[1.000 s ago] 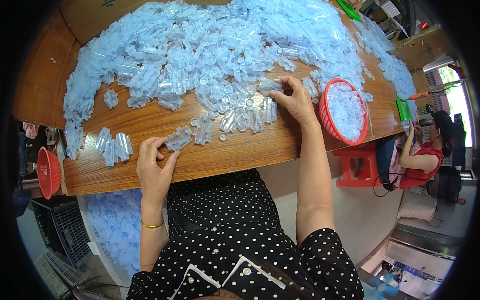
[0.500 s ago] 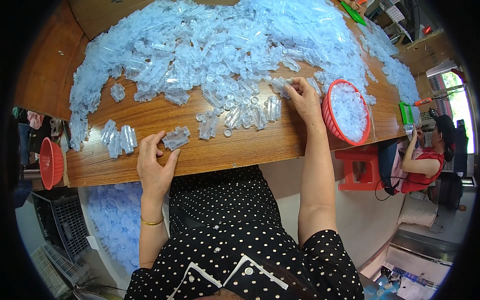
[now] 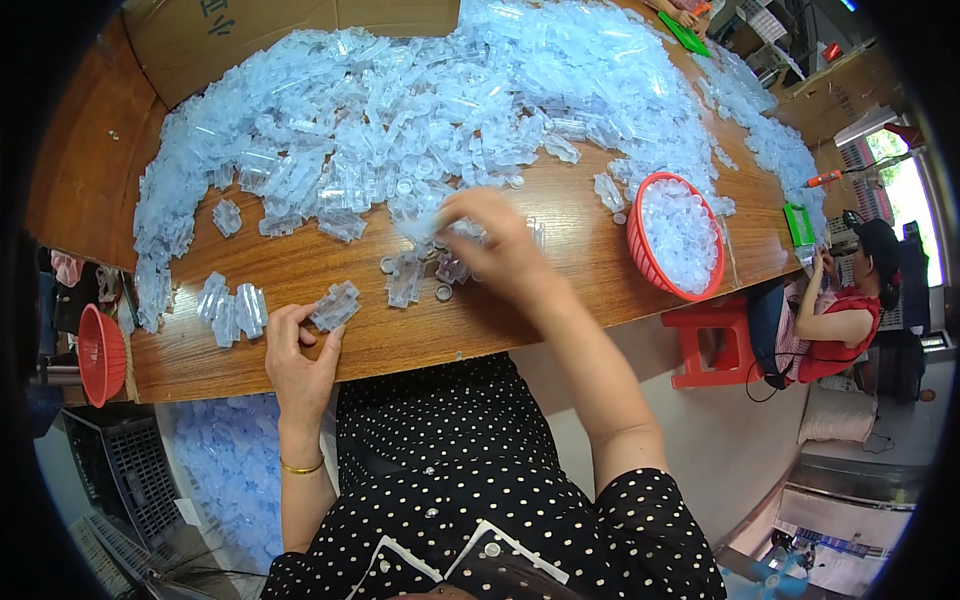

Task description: The person assembles plastic components by picking up plastic casings and caps from the table, fitting and snapping the parts together by hand, and dropping the assembled pieces into a storage bin.

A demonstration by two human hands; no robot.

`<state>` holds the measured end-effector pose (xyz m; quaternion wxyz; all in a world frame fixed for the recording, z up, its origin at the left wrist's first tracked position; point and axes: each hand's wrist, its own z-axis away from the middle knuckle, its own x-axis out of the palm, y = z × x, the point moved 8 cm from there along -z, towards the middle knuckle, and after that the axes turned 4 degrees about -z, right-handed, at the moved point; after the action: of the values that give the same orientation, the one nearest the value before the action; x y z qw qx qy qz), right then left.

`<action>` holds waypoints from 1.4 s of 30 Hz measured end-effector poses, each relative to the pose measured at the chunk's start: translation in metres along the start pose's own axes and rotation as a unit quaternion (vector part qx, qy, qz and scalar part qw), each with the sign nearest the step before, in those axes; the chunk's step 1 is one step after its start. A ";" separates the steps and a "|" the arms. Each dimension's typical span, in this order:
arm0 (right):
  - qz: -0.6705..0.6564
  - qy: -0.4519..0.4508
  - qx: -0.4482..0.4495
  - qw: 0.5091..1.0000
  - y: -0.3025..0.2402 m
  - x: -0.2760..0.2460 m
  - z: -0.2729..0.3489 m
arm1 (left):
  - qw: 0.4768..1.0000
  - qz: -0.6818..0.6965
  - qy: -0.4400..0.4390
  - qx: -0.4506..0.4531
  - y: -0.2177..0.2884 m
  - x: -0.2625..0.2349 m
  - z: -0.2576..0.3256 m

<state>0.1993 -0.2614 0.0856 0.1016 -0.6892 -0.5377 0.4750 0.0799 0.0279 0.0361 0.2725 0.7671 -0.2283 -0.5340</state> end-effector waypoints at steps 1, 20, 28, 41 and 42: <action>0.034 -0.030 -0.051 0.998 -0.015 0.023 -0.005 | 1.000 -0.004 0.009 -0.001 0.000 -0.002 0.001; 0.344 0.058 0.156 0.924 0.178 -0.130 0.003 | 1.000 -0.025 -0.007 0.004 -0.006 -0.008 0.004; -0.100 0.110 0.221 0.964 0.109 -0.076 0.005 | 0.999 0.002 0.019 0.025 -0.004 -0.008 -0.002; 0.144 -0.167 -0.077 0.972 -0.086 0.136 0.006 | 1.000 -0.018 0.022 0.010 -0.014 -0.008 0.008; 0.135 -0.159 -0.067 0.976 -0.087 0.136 0.007 | 1.000 -0.016 0.022 0.008 -0.016 -0.009 0.008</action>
<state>0.1335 -0.1157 0.0644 -0.0969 -0.6761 -0.4796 0.5509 0.0706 0.0440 0.0295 0.2624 0.7844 -0.2147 -0.5194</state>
